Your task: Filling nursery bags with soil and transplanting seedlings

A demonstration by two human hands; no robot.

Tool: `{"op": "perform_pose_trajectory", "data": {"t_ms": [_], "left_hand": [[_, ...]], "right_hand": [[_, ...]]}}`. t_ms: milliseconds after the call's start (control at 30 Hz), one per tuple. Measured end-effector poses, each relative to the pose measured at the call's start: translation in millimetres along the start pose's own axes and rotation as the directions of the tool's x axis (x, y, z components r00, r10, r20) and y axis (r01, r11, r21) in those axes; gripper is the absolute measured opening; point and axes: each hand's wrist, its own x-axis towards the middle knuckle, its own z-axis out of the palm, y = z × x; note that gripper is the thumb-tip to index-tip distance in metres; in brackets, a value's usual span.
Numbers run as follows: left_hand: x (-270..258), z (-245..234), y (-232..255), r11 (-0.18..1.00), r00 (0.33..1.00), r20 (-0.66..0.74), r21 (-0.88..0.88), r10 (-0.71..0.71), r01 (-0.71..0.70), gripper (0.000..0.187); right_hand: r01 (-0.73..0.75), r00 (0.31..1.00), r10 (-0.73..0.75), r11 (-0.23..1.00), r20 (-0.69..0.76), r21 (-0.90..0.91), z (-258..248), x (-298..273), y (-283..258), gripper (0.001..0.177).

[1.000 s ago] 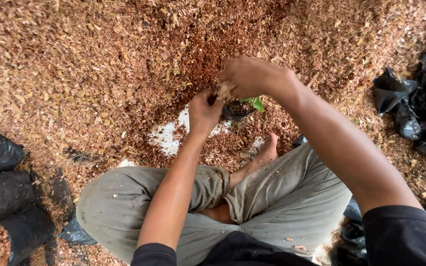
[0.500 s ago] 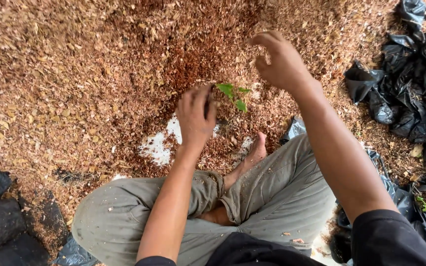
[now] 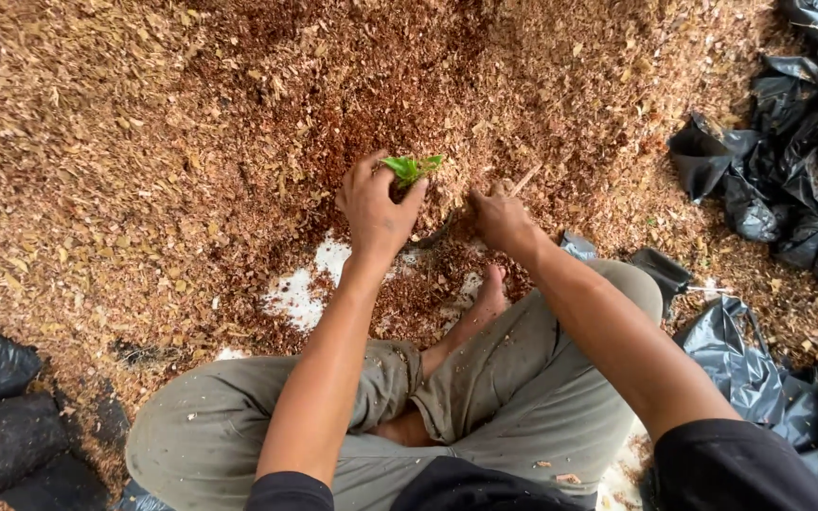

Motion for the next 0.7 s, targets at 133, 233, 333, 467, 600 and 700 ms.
{"op": "perform_pose_trajectory", "data": {"t_ms": [133,233,333,467,600,700], "left_hand": [[-7.7,-1.0,-18.4,0.985,0.998,0.041,-0.165,-0.048,0.054,0.029],[-17.8,-14.1,-8.5,0.979,0.997,0.075,-0.199,-0.034,0.048,0.026],[-14.9,-11.7,-10.8,0.973,0.998,0.063,-0.231,-0.006,0.021,0.023],[-24.2,-22.0,-5.0,0.955,0.999,0.039,-0.297,0.0,0.012,0.03],[-53.6,-54.4,14.0,0.949,0.998,-0.021,-0.31,-0.06,0.051,0.03],[-74.5,-68.4,33.6,0.91,0.976,0.087,-0.353,-0.2,0.218,0.042]], "right_hand": [[0.389,0.921,-0.389,0.918,0.012,-0.071,-69.8,-25.1,1.4,0.026],[0.089,0.985,-0.168,0.684,0.038,0.724,-167.6,-88.0,-30.8,0.054],[0.114,0.986,-0.163,0.523,-0.032,0.845,-201.9,-131.6,-54.8,0.064],[0.285,0.958,-0.077,0.378,-0.277,0.881,-183.5,-138.2,-76.9,0.05],[0.348,0.895,0.085,0.483,-0.439,0.803,-112.5,-120.2,-82.9,0.035],[0.474,0.791,-0.082,0.709,-0.607,0.522,-89.8,-125.4,-92.6,0.018]]}}
